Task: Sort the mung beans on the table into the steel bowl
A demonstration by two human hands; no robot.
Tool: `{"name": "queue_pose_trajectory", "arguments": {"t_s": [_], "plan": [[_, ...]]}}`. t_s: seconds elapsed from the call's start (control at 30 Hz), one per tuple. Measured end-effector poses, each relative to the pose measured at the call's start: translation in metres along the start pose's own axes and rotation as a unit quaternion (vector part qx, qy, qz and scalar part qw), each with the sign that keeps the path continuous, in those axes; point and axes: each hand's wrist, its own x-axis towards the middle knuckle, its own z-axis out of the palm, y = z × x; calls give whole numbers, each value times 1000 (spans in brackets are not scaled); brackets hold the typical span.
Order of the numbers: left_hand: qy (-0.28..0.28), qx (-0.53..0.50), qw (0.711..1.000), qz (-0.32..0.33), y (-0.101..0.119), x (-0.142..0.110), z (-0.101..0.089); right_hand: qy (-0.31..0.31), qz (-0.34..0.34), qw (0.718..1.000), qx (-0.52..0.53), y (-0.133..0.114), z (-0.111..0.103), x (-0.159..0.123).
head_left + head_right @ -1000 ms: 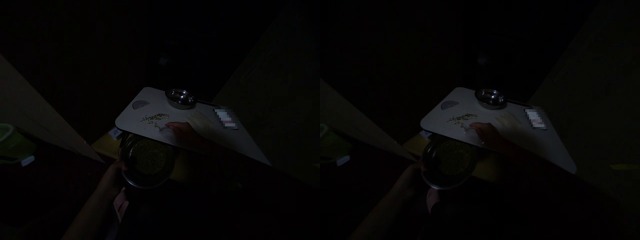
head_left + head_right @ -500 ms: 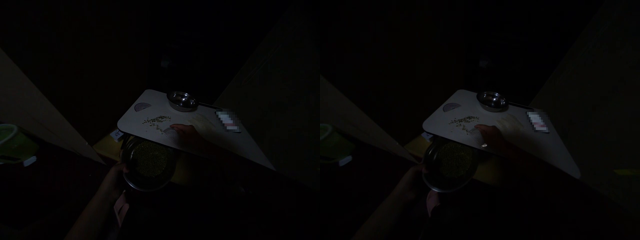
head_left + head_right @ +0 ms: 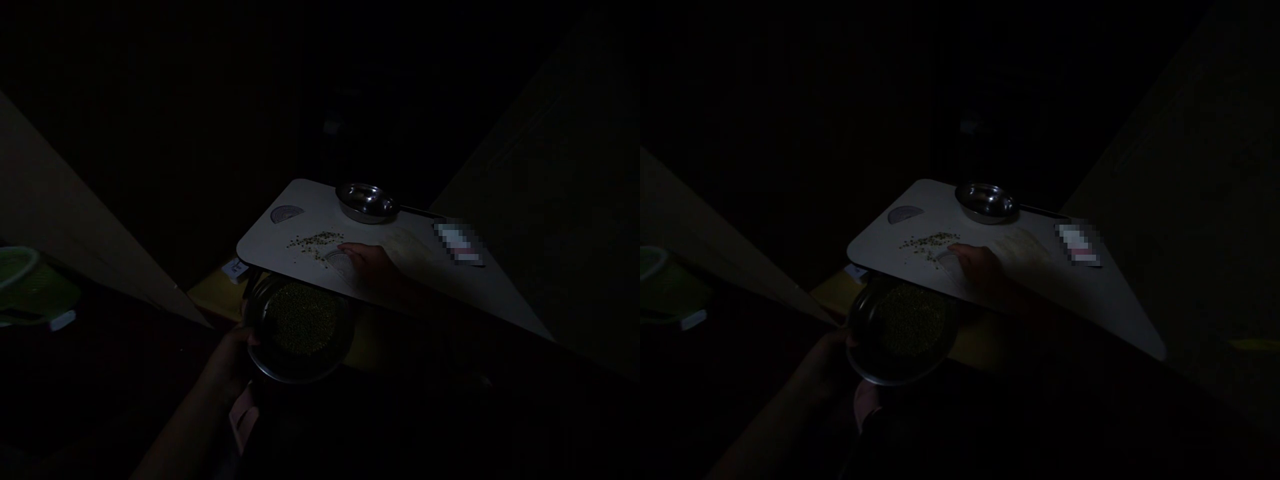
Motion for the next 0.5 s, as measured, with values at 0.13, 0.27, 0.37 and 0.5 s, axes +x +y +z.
{"name": "queue_pose_trajectory", "arguments": {"t_s": [0.13, 0.27, 0.37, 0.5], "plan": [[15, 1, 1000, -2, 0, 1, -1, 0, -1, 1000, -13, -2, 5, 7], [19, 4, 1000, -9, -1, 3, -4, 3, 4, 1000, -24, -7, 11, 11], [19, 7, 1000, -5, 0, 3, -3, 15, 20, 999, -39, -9, 14, 13], [47, -3, 999, -14, 1, 2, -1, 57, 57, 994, -75, -6, 16, 13]]}}
